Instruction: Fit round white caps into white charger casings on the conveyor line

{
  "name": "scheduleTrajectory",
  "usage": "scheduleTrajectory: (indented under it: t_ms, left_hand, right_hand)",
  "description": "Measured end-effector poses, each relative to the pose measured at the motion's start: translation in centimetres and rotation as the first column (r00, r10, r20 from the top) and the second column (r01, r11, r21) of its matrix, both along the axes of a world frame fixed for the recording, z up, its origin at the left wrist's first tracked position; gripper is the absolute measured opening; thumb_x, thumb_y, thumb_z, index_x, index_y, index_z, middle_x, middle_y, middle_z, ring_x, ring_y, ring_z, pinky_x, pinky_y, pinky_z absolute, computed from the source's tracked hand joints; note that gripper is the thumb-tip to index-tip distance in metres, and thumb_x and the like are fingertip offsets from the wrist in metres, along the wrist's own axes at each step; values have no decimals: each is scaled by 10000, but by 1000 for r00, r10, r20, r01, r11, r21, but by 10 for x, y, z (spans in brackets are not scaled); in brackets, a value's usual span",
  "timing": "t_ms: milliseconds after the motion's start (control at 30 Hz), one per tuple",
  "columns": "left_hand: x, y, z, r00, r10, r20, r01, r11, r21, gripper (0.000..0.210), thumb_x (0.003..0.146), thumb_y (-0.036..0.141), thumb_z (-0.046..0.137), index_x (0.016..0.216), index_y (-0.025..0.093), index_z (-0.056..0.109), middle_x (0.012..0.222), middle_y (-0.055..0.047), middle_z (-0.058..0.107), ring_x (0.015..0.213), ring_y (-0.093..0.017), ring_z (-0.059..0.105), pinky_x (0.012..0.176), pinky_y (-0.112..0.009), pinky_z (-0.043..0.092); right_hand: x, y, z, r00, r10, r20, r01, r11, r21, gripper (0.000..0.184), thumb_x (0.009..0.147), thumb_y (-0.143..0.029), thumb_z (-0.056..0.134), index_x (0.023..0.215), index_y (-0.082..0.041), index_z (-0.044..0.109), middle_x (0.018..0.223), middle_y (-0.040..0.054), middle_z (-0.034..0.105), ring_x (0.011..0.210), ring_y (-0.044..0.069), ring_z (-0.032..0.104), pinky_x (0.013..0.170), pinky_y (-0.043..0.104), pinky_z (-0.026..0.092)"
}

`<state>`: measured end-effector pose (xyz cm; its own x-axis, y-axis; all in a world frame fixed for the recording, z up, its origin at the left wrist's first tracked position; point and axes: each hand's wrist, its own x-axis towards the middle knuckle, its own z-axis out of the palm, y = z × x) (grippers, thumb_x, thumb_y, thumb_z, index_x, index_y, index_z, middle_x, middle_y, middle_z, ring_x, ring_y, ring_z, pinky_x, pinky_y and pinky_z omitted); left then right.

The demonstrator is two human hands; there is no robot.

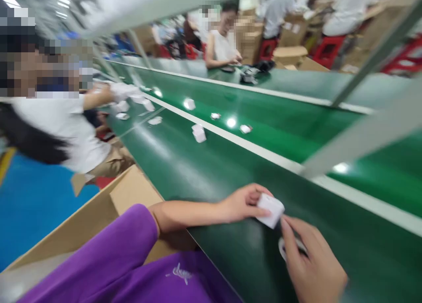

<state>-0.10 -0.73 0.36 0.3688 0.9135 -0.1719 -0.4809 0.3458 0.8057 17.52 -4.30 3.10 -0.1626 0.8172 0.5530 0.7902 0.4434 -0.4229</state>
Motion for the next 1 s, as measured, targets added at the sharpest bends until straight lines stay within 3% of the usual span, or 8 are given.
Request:
scheduleTrajectory:
  t_ms: [133,367,667,1000]
  left_hand:
    - [1,-3,1,1000,-7,1,6,999,32,620,534,396,917,980,190,538,900,-43,727,836,-166,692,789,-291,547]
    - [2,-3,-9,996,-43,-78,59,972,229,525,713,285,820,1177,208,585,1181,-90,705,1043,-189,688,880,-275,566]
    - [2,-4,-15,966,106,-236,29,862,505,451,781,260,773,1176,221,559,1220,-96,684,1102,-192,676,883,-284,587]
    - [6,-13,-17,923,221,-315,17,793,608,478,819,254,742,1218,228,479,1296,-117,642,1196,-219,634,930,-323,590]
  right_hand:
    - [-15,-6,13,998,59,-36,-57,997,52,151,962,-233,566,884,-195,689,854,36,723,755,166,683,682,261,530]
    - [-11,-5,5,994,4,-113,1,999,48,145,960,-155,555,905,-190,685,893,27,722,806,128,675,676,217,510]
    - [-11,-5,-1,1000,-16,-19,19,985,172,156,963,-135,538,963,-175,689,884,19,713,745,102,658,589,194,459]
    - [-15,-6,-4,995,-64,80,41,964,261,134,953,-117,544,970,-148,674,858,24,715,681,96,647,549,216,450]
